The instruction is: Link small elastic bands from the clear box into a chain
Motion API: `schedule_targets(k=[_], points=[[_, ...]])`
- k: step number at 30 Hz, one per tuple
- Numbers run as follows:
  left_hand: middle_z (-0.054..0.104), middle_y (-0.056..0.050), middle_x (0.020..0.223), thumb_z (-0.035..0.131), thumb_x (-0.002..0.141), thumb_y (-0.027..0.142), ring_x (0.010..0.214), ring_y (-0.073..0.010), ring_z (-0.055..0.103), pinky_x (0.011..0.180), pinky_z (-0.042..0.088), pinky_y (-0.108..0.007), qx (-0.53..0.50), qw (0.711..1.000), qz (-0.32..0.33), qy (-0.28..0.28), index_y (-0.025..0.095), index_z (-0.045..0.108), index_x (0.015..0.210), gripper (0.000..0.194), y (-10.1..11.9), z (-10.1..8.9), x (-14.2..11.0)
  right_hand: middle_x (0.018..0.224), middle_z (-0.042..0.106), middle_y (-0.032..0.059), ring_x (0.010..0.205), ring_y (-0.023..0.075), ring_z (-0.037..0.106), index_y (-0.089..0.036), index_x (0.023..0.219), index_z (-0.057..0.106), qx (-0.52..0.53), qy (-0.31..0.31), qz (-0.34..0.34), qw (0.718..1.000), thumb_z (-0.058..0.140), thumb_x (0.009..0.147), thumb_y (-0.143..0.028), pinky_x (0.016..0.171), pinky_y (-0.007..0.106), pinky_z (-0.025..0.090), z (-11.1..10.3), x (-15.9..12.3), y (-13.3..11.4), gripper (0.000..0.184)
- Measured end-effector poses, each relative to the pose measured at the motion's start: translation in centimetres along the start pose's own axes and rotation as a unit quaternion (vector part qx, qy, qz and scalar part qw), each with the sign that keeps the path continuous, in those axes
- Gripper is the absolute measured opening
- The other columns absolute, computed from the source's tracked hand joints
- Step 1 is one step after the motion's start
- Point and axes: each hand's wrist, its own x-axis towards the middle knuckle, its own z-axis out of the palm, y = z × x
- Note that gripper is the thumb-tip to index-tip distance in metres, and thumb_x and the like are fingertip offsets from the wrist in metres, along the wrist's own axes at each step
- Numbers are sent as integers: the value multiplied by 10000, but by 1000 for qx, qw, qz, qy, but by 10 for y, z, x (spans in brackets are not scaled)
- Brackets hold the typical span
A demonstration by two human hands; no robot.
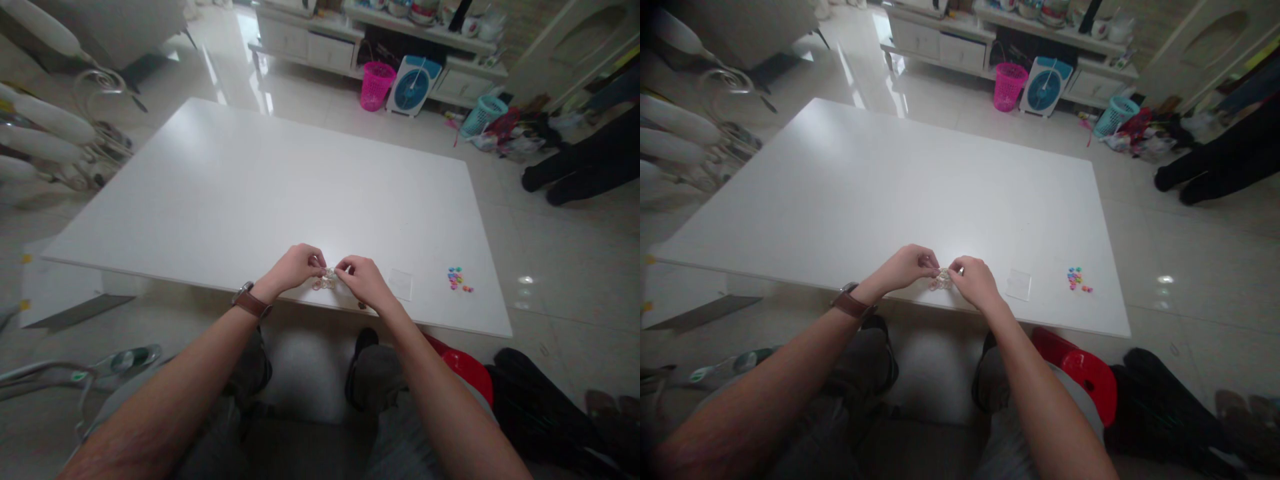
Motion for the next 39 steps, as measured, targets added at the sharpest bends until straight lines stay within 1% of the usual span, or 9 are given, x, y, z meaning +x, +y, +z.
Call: schedule_targets(k=[2, 4, 6, 10, 17, 27, 31, 36, 39], points=[[759, -40, 720, 743, 767, 146, 694, -152, 691, 660, 488, -244, 47, 999, -1, 25, 149, 764, 781, 25, -1, -2, 0, 962, 747, 36, 848, 166, 644, -204, 903, 763, -40, 24, 26, 999, 605, 929, -250, 789, 260, 448, -5, 1, 4, 166], [761, -46, 733, 745, 775, 164, 701, -152, 681, 662, 476, -249, 93, 995, 0, 33, 152, 780, 776, 36, -3, -4, 1, 982, 743, 48, 891, 182, 648, -209, 903, 765, -90, 28, 53, 994, 584, 929, -254, 805, 270, 448, -8, 1, 7, 188], [767, -55, 746, 740, 784, 174, 709, -157, 680, 668, 475, -254, 125, 992, 2, 21, 157, 794, 776, 57, -7, -4, 1, 1004, 739, 60, 926, 196, 652, -216, 905, 768, -132, 12, 71, 989, 563, 930, -254, 802, 276, 450, -7, 1, 7, 210], [777, -73, 766, 720, 787, 167, 723, -170, 684, 682, 484, -258, 163, 987, 4, -4, 163, 814, 789, 94, -14, -1, 2, 1026, 737, 73, 932, 211, 663, -225, 925, 769, -177, -18, 77, 981, 527, 946, -266, 765, 286, 451, 0, 0, 7, 246], [772, -74, 792, 696, 785, 125, 700, -154, 657, 672, 452, -250, 206, 978, -1, -29, 141, 810, 841, 128, -13, 2, 1, 1069, 741, 60, 941, 218, 669, -238, 1096, 720, -177, -12, 94, 980, 536, 942, -275, 777, 297, 455, -4, -1, 5, 243], [764, -79, 826, 677, 784, 120, 703, -160, 652, 669, 458, -256, 226, 974, 6, -35, 150, 792, 869, 146, -15, 13, -1, 1051, 741, 47, 917, 208, 660, -243, 1017, 721, -159, -13, 77, 984, 537, 924, -281, 773, 289, 439, -6, -4, 1, 209], [754, -73, 853, 682, 764, 149, 726, -169, 654, 678, 471, -259, 231, 971, 30, -53, 159, 782, 914, 180, -17, 15, -2, 1035, 741, 42, 899, 209, 658, -247, 1007, 721, -159, -10, 70, 985, 528, 927, -290, 744, 290, 426, -5, -4, 2, 214], [713, -69, 928, 751, 672, 197, 779, -195, 638, 675, 457, -273, 277, 958, 52, -46, 184, 733, 958, 287, -18, 22, -6, 1029, 739, 43, 890, 209, 655, -247, 998, 722, -156, -16, 65, 985, 528, 929, -299, 727, 293, 418, -4, -4, 1, 213], [688, -72, 954, 656, 760, 169, 784, -191, 632, 666, 430, -280, 312, 948, 49, -30, 195, 703, 954, 202, -17, 29, -9, 1019, 735, 41, 890, 212, 651, -248, 1001, 723, -152, -12, 60, 986, 530, 931, -299, 725, 297, 421, -3, -4, 2, 212]])
